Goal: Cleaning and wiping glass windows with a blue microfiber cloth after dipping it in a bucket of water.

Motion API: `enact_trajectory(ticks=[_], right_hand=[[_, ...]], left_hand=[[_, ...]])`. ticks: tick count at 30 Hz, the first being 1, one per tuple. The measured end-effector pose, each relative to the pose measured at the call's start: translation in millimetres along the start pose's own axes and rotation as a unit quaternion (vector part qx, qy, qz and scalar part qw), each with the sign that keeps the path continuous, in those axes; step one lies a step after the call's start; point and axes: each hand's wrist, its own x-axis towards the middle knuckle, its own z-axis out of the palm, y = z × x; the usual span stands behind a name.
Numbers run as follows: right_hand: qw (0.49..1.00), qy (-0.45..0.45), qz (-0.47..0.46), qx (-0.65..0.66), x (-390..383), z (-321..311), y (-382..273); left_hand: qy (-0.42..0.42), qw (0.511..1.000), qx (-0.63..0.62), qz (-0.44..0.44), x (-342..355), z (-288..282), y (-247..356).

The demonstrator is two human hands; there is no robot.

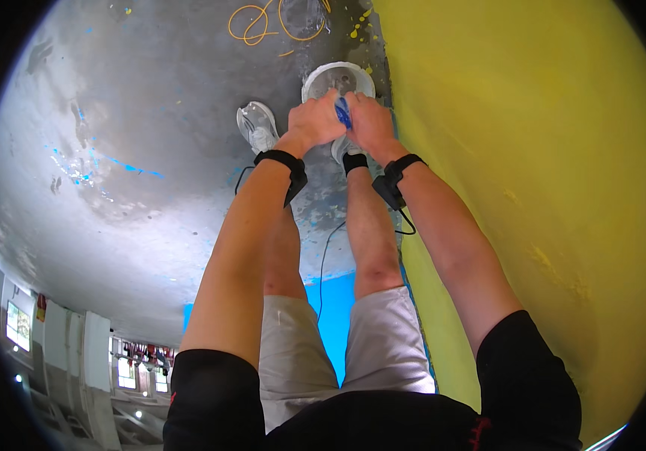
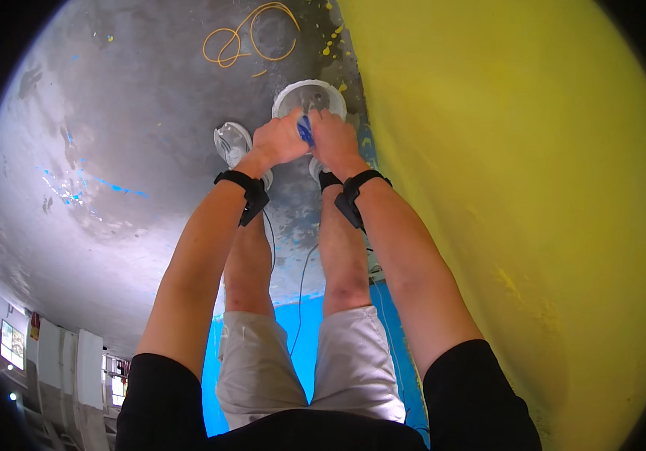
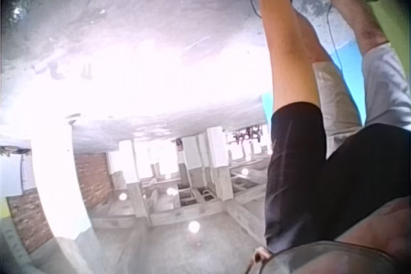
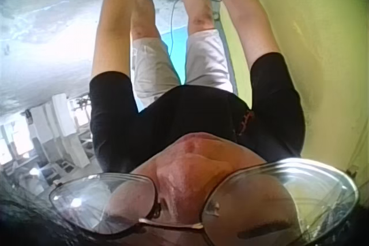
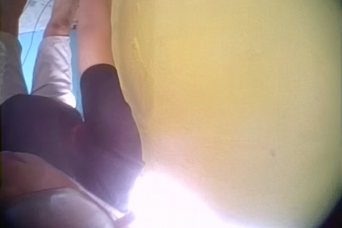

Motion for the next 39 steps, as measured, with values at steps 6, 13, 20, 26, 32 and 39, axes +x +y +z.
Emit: enact_trajectory(ticks=[6, 13, 20, 26, 32, 39], right_hand=[[1.000, 0.011, 0.000, 0.002, 0.0, 1.6, 2.0], [0.946, -0.059, 0.014, 0.320, -2.6, -19.4, 5.9], [0.614, -0.264, 0.142, 0.731, 4.7, -54.8, 45.0], [0.488, -0.336, 0.097, 0.799, -6.2, -38.2, 41.1], [0.432, -0.443, 0.074, 0.782, -11.6, -38.7, 16.6], [0.575, -0.451, 0.100, 0.675, -6.0, -53.4, 6.8]], left_hand=[[0.009, 1.000, 0.017, 0.025, 4.2, -1.5, -2.5], [0.076, 0.972, -0.030, 0.221, 6.0, -4.0, -39.8], [0.207, 0.912, -0.037, 0.353, -21.5, -20.0, -52.0], [0.249, 0.885, -0.040, 0.392, -31.1, -30.1, -48.6], [0.234, 0.861, 0.002, 0.451, -33.5, -33.4, -46.5], [0.248, 0.819, 0.082, 0.510, -28.8, -45.6, -44.4]])
